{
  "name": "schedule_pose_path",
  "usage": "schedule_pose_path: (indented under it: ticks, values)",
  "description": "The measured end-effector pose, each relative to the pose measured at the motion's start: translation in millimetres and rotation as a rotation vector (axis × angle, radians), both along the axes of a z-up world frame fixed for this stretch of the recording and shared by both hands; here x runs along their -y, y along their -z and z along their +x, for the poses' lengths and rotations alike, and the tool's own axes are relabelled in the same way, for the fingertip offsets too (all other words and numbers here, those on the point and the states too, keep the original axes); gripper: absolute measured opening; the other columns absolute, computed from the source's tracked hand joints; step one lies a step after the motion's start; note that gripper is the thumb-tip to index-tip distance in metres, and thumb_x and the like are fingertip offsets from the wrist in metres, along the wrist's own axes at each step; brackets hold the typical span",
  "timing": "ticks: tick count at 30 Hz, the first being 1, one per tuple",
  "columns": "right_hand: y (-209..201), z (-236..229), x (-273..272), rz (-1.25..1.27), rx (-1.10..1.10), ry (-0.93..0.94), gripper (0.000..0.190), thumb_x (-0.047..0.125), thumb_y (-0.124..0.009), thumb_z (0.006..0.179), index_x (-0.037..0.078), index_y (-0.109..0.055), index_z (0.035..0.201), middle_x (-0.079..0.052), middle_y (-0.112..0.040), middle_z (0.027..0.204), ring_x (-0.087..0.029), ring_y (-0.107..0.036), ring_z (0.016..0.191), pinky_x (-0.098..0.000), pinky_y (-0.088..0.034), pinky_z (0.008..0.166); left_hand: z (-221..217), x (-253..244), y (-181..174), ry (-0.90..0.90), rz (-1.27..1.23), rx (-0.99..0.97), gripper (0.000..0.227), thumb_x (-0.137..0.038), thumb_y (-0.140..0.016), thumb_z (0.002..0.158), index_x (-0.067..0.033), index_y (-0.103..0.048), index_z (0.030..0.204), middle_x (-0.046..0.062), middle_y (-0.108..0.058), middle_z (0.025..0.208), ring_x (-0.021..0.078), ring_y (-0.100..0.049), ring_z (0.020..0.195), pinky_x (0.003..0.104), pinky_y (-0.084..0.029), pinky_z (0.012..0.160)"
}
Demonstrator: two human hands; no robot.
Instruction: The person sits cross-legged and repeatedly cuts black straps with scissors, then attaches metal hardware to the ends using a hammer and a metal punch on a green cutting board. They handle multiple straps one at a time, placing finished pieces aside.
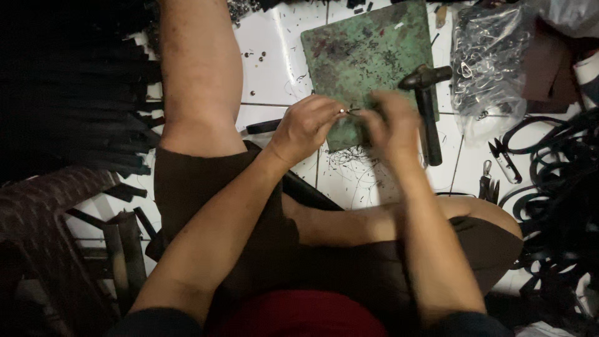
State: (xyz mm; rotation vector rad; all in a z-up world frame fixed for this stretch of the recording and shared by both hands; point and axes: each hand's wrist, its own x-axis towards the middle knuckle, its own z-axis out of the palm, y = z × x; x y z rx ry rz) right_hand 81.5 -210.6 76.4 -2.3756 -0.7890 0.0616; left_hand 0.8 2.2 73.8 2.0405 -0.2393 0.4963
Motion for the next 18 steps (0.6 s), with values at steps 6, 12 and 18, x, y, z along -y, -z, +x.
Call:
schedule_pose_path:
  ticks: [6, 12, 18]
  values:
    - [28.8, 23.7, 70.3, -0.329, 0.042, 0.315, 0.043, 0.025, -0.076, 0.102, 0.002, -0.051, 0.129, -0.021, -0.052, 0.11, -0.051, -0.056, 0.106, -0.0569, -0.047, 0.093, -1.4, -1.3, 5.6, 0.032, 0.042, 0.015, 0.012, -0.003, -0.066, 0.099, -0.0035, -0.072, 0.11, 0.015, -0.071, 0.094, 0.038, -0.072, 0.09, 0.047, -0.06, 0.076]
    - [-5.7, 15.3, 62.4, -0.135, -0.185, 0.368, 0.027, 0.022, -0.059, 0.114, 0.001, -0.057, 0.132, -0.029, -0.072, 0.101, -0.052, -0.07, 0.094, -0.0576, -0.055, 0.075, -1.6, -2.1, 14.3, 0.056, 0.095, -0.005, 0.015, 0.0, -0.066, 0.098, -0.0049, -0.072, 0.111, 0.012, -0.071, 0.095, 0.0336, -0.073, 0.092, 0.043, -0.06, 0.08]
    - [-131.7, -60.8, 0.4, 0.064, -0.268, 0.099, 0.031, 0.011, -0.049, 0.112, -0.004, -0.058, 0.137, -0.02, -0.07, 0.076, -0.031, -0.064, 0.06, -0.0447, -0.051, 0.056, -0.7, -4.0, 15.9, 0.092, 0.076, -0.024, 0.018, 0.005, -0.063, 0.096, -0.0024, -0.07, 0.11, 0.014, -0.07, 0.094, 0.037, -0.072, 0.092, 0.046, -0.06, 0.08]
